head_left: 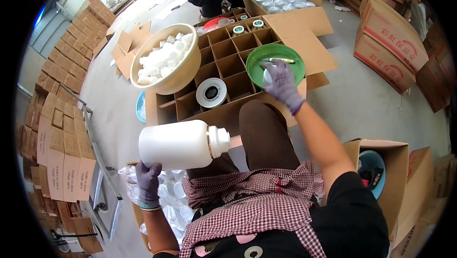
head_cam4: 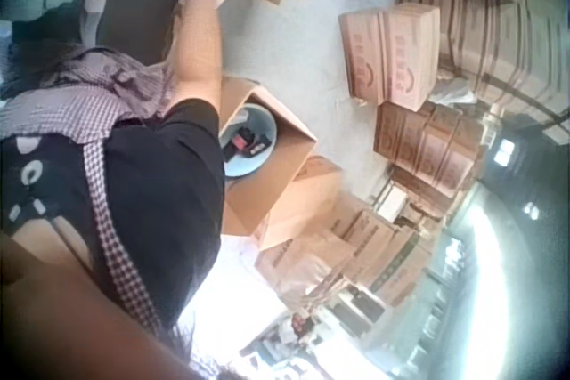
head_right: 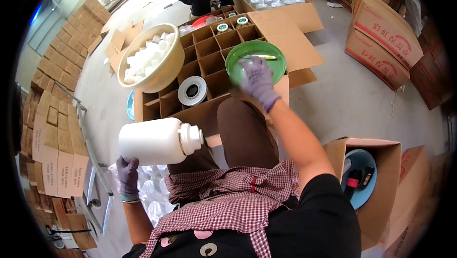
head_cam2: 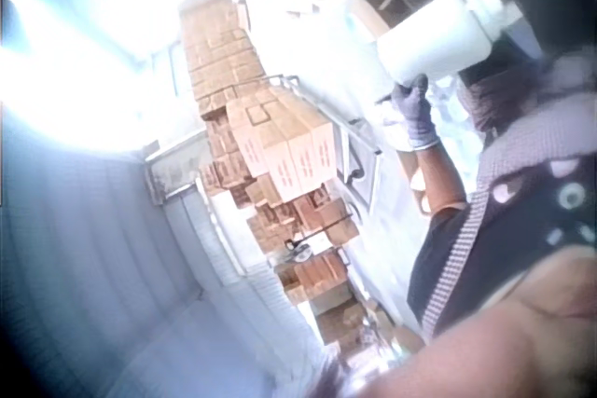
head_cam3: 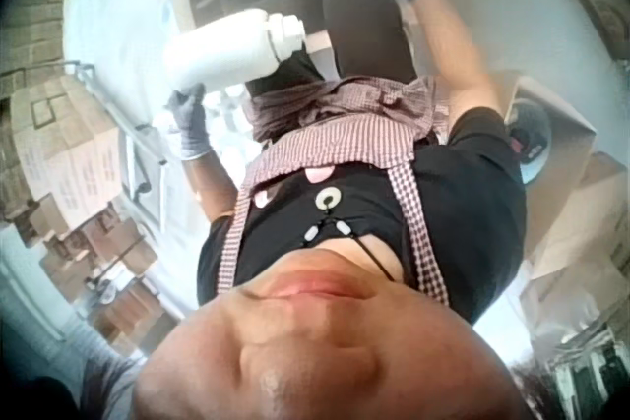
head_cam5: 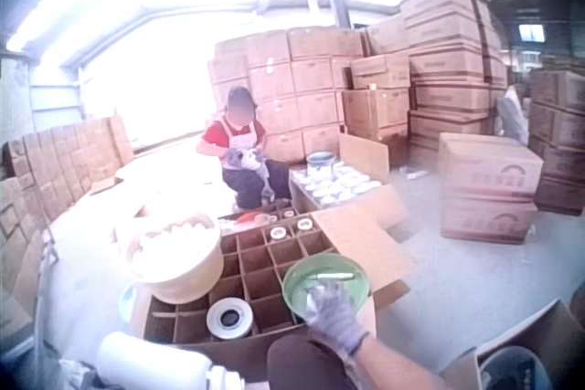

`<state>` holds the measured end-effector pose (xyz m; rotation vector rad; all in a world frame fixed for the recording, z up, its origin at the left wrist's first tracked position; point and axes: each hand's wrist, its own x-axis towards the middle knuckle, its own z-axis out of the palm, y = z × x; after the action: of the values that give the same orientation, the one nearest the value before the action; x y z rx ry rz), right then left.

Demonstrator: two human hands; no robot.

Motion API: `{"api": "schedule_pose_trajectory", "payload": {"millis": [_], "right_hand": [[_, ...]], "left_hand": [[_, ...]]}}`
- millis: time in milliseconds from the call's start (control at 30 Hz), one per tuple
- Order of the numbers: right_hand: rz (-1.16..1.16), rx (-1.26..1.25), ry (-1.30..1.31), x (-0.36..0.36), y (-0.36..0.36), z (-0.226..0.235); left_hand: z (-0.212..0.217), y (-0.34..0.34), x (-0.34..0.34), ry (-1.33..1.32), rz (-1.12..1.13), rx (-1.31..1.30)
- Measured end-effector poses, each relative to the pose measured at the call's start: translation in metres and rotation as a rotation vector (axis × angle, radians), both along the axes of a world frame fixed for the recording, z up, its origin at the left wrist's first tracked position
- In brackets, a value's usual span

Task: The person sits on the floor in a warehouse and repeatedly packs white thermos flasks into plastic bags. They pick up a flask, insert a green circular seal into the opening, place a white lid on top, and then slide the flask into a clear plastic bag. The packed flasks are placed into a cardboard box.

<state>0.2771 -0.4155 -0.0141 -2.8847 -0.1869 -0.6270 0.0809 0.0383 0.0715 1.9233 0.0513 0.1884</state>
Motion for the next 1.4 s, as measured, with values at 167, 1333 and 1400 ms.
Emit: {"api": "schedule_pose_trajectory", "payload": {"millis": [167, 1333, 1400], "right_hand": [[0.097, -0.031, 0.455, 0.048, -0.027, 0.027], [0.82, 0.882, 0.307, -0.147, 0.069, 0.082], [0.768, 0.924, 0.353, -0.152, 0.08, 0.071]], "left_hand": [[-0.043, 0.0, 0.013, -0.04, 0.057, -0.364], [0.023, -0.039, -0.048, -0.135, 0.058, -0.01], [0.016, -0.031, -0.049, -0.154, 0.05, -0.03]]}}
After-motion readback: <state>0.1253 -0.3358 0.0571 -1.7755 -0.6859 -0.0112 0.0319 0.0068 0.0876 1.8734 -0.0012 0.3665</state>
